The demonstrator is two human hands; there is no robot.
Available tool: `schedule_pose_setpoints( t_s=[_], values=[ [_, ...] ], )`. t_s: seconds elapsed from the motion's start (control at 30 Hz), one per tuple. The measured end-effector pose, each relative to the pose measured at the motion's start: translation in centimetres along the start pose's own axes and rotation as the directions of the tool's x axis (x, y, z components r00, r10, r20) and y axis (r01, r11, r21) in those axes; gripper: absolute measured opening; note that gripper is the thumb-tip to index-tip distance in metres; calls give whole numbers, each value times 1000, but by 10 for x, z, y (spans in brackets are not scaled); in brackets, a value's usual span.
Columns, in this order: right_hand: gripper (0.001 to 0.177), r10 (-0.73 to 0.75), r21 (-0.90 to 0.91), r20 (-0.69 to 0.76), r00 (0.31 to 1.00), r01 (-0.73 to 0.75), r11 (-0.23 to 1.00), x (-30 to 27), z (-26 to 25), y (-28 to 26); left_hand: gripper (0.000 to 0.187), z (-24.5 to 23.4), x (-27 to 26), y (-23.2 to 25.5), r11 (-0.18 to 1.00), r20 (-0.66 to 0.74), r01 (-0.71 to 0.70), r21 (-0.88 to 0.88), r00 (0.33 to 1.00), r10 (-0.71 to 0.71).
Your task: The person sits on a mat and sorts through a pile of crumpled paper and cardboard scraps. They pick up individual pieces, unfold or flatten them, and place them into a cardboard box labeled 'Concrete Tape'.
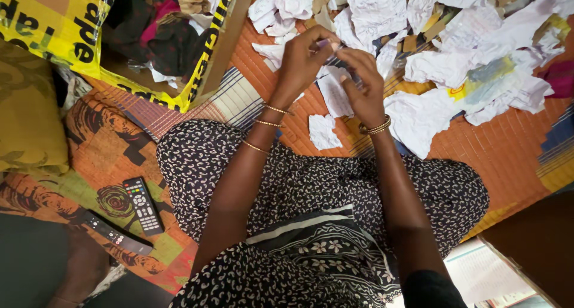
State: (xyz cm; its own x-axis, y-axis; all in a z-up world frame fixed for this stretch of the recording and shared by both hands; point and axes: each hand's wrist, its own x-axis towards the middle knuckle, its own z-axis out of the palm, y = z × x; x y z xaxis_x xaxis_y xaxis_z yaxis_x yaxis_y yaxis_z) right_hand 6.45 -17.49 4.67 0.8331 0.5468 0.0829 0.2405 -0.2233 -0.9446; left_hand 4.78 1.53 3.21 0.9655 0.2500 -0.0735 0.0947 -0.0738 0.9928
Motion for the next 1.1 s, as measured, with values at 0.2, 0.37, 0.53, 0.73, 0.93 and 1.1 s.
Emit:
schedule_pose_setpoints(
  t_s=[0.2, 0.37, 0.53, 0.73, 0.93, 1.1],
  values=[
    [55, -165, -440, 126, 978, 204, 874, 5, 9, 6, 10, -25, 4, 15, 833, -243, -71, 549, 940, 240],
    [62, -123, -636, 135, 983, 181, 750, 9, -3, 24, 17, -39, 10, 19, 609, -284, -59, 791, 847, 450],
    [62, 20, -661, -31, 999, -36, 749, 6, -30, 36, 14, -29, 8, 8, 726, -328, -25, 687, 881, 341],
    [32, -157, -611, -188, 970, 10, 791, 5, -34, 30, 33, 5, 1, -16, 873, 26, -272, 406, 958, 287],
    [29, -217, -495, -93, 972, 144, 857, 7, -10, 8, 29, 5, -2, -27, 535, 100, -284, 796, 933, 347],
    [44, -298, -594, 42, 954, 263, 760, 33, 16, 8, 27, 0, -4, -34, 533, 56, -157, 831, 978, 200]
  ],
)
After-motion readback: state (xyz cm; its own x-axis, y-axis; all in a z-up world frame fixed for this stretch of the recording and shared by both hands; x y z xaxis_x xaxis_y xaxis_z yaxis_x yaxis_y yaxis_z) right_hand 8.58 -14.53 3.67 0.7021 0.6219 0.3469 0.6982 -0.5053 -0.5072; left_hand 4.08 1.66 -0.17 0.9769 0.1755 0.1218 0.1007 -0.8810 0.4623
